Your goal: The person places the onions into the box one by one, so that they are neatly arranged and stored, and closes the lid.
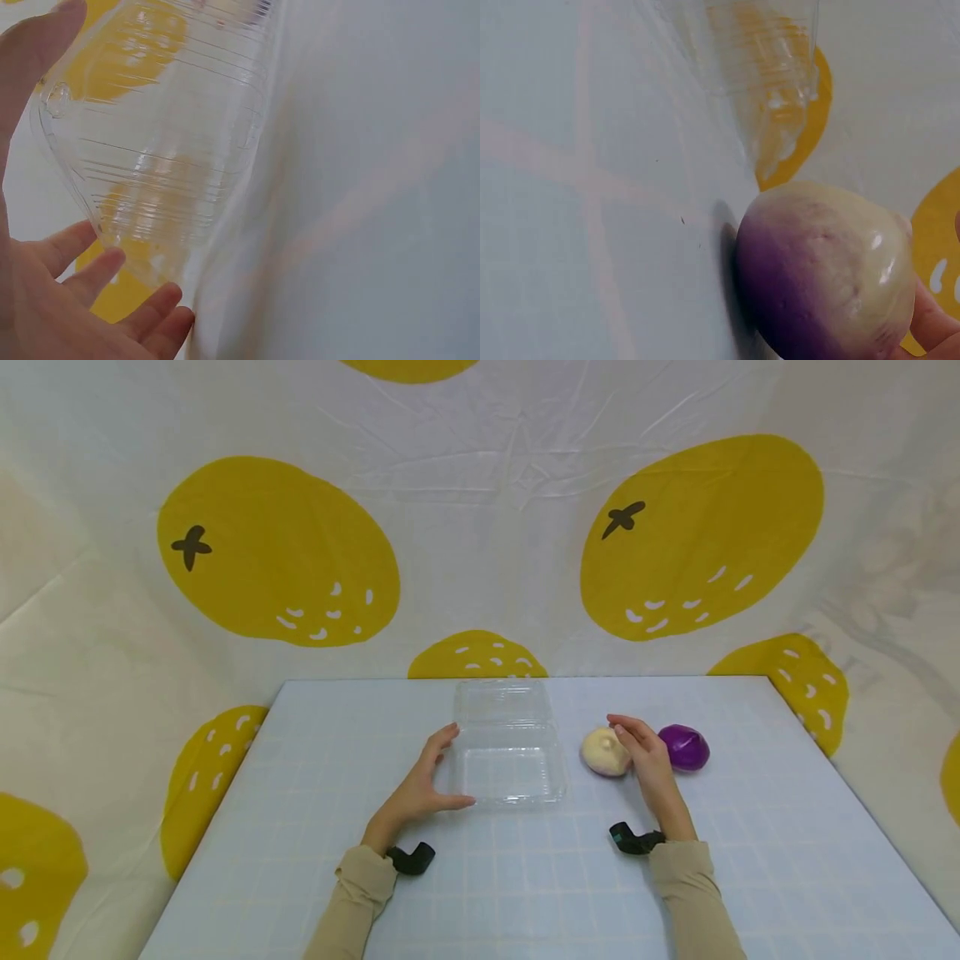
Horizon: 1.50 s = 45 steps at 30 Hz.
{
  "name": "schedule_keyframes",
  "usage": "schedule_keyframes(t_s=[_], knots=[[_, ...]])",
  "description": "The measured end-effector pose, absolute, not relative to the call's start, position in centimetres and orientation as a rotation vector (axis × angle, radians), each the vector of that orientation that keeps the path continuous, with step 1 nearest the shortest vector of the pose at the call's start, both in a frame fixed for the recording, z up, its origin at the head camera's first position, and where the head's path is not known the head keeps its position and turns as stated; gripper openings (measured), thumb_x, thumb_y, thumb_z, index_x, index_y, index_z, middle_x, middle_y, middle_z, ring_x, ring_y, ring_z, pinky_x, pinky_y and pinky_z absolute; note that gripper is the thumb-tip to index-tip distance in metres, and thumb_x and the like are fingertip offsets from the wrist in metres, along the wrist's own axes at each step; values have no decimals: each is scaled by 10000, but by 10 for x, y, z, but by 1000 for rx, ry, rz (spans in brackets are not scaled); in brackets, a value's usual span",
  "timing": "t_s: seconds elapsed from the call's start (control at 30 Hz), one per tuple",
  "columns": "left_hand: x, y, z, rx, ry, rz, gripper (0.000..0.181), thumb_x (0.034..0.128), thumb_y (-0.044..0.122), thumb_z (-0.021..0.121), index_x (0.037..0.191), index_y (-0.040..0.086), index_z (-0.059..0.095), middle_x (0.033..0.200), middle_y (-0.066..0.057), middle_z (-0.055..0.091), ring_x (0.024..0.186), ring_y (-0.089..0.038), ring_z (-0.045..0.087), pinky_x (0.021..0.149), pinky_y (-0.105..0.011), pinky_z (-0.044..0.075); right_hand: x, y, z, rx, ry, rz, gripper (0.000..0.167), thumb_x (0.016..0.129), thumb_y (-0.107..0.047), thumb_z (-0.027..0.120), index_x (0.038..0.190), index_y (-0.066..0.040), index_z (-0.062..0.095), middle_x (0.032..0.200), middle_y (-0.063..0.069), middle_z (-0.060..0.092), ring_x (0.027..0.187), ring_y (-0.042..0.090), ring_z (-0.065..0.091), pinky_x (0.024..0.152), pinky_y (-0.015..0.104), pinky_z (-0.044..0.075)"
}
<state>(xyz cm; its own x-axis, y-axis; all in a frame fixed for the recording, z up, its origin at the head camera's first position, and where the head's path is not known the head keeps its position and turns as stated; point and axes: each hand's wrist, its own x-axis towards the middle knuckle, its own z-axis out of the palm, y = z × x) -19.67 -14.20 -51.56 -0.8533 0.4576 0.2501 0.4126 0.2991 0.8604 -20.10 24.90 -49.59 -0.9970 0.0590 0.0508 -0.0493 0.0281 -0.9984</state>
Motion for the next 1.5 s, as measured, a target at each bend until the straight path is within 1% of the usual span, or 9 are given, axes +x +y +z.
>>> schedule_keyframes(t_s=[0.2,0.4,0.5,0.63,0.83,1.0,1.1,1.33,1.5], knots=[[-197,-143,-521,902,2575,1622,1083,695,239,905,1543,18,268,1626,-84,210,1464,-301,233,1168,-577,214,-200,251,-502,29,-2237,2163,527,1006,-285,586,1409,38,483,1448,174,478,1243,78,469,969,124,413],[-197,-142,-527,955,2705,1532,1058,707,294,891,1537,29,291,1620,-76,237,1470,-280,219,1154,-593,241,-198,256,-507,32,-2384,2082,569,960,-275,661,1449,-58,467,1508,131,432,1357,135,376,1055,149,330],[-196,-142,-527,942,2714,1524,1054,717,324,882,1547,61,288,1626,-52,226,1473,-262,212,1154,-591,243,-198,258,-509,82,-2427,2062,617,924,-209,704,1470,-86,444,1522,113,411,1373,177,350,1076,186,302],[-196,-142,-528,979,2732,1517,1044,737,396,859,1553,87,286,1622,-74,232,1466,-270,218,1151,-592,249,-198,260,-511,172,-2446,2017,700,853,-95,759,1471,-80,431,1521,129,405,1344,163,364,1037,124,305],[-199,-142,-529,1103,2827,1469,1052,782,634,720,1502,-29,334,1570,-203,299,1433,-368,234,1120,-646,211,-198,260,-510,265,-2418,2019,783,791,20,774,1477,-41,402,1516,177,394,1320,135,373,1009,91,321],[-197,-142,-528,1066,2902,1341,1092,787,756,601,1509,-18,331,1590,-152,295,1453,-394,185,1129,-660,142,-198,258,-510,251,-2433,2003,781,798,14,774,1481,-60,402,1517,161,398,1339,155,362,1015,90,304],[-196,-143,-526,1067,2945,1265,1084,791,756,593,1520,0,324,1598,-130,290,1453,-410,179,1139,-641,131,-198,258,-510,256,-2426,1993,774,801,5,781,1477,-56,408,1513,165,403,1347,177,361,1018,93,301],[-196,-143,-523,1098,3006,1187,1033,776,610,711,1519,1,331,1589,-133,309,1446,-418,197,1146,-609,137,-199,257,-511,225,-2459,1942,769,800,-40,804,1469,-75,425,1509,145,417,1374,237,356,1009,78,306],[-196,-143,-524,1106,3043,1114,1036,795,683,642,1511,-4,344,1584,-125,320,1457,-384,200,1164,-577,135,-198,258,-511,183,-2483,1929,775,805,-85,816,1473,-98,424,1502,119,426,1374,255,360,1004,77,318]])
